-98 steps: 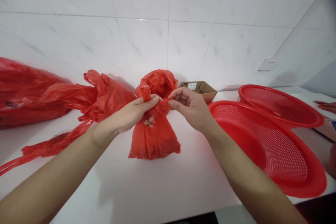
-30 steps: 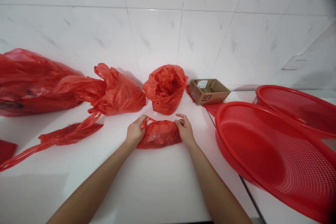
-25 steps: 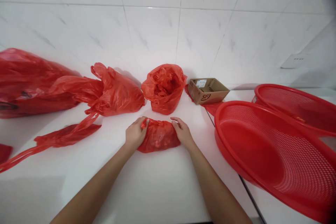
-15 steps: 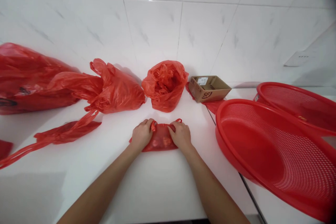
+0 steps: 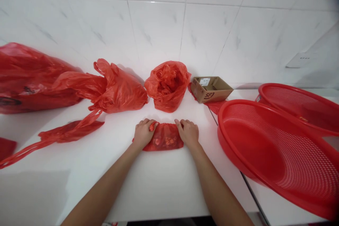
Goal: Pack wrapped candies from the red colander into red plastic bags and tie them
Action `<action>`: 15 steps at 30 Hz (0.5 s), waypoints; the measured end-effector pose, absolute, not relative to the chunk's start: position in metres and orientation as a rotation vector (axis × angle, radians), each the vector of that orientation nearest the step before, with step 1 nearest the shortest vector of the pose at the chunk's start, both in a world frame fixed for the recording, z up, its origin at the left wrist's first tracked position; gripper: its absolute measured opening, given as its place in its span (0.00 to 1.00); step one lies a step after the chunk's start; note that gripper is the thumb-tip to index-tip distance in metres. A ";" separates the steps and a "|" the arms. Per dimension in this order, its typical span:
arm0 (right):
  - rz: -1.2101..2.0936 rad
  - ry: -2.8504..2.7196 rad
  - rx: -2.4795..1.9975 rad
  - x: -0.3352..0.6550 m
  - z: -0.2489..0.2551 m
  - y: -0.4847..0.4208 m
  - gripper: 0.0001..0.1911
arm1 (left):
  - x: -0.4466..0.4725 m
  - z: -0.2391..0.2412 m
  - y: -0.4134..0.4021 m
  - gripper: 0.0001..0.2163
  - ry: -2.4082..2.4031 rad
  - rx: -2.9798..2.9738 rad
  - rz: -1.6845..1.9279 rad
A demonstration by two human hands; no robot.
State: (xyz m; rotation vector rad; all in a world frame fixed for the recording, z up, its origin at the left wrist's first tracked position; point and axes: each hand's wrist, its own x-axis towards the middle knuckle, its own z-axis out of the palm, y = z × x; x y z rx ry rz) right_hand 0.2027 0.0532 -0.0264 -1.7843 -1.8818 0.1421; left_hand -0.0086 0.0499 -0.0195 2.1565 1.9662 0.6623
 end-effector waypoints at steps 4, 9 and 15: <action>0.177 -1.804 -1.793 0.211 -0.028 0.058 0.29 | -0.016 -0.020 0.047 0.18 1.889 2.093 0.783; 0.266 -1.635 -1.839 0.218 -0.032 0.065 0.28 | -0.032 -0.017 0.037 0.17 1.940 1.929 0.878; 0.333 -1.506 -1.815 0.223 -0.032 0.072 0.23 | -0.057 -0.017 0.024 0.18 1.990 1.699 0.928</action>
